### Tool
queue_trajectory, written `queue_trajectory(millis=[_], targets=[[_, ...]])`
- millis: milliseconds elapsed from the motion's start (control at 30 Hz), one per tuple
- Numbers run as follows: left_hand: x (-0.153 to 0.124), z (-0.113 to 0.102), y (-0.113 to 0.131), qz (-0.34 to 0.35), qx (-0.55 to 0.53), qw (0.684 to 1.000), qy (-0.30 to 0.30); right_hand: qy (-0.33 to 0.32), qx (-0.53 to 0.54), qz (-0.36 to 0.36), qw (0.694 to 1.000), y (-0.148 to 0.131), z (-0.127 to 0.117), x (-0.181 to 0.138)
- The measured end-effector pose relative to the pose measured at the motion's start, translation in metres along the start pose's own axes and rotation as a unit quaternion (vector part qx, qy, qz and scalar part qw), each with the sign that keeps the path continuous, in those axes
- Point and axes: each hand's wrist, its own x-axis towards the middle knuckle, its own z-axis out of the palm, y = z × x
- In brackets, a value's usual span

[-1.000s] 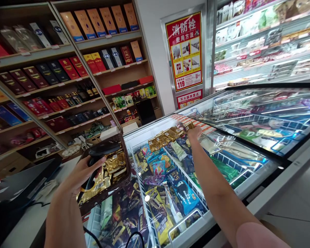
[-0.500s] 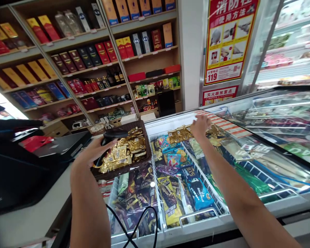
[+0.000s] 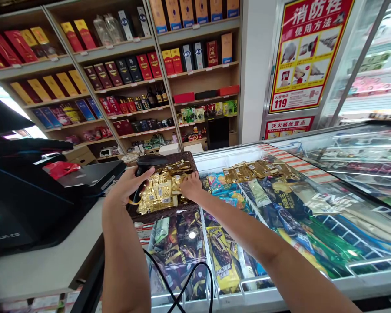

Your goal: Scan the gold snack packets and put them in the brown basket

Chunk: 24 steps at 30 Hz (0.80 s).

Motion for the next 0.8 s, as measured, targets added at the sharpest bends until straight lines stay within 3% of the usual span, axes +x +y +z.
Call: queue_trajectory(millis=[233,367,533,700,800], targets=[[0.001,0.005,0.004,0.017,-0.003,1.000,-0.014,0.013,0.017,0.015,1.000,-0.003,-0.003,-0.006],[0.001,0.008,0.008,0.020,0.000,0.999,-0.025,0.060,0.136,0.052,0.988,-0.001,-0.015,-0.011],[0.001,0.017,0.016,0.025,-0.004,0.999,-0.040,0.125,0.310,0.097,0.937,0.028,-0.044,-0.029],[0.005,0.035,0.024,0.056,-0.032,0.996,-0.064,0.121,0.508,0.151,0.840,0.079,-0.075,-0.067],[0.006,0.049,0.030,0.074,-0.052,0.992,-0.089,0.109,0.528,0.169,0.825,0.102,-0.094,-0.083]])
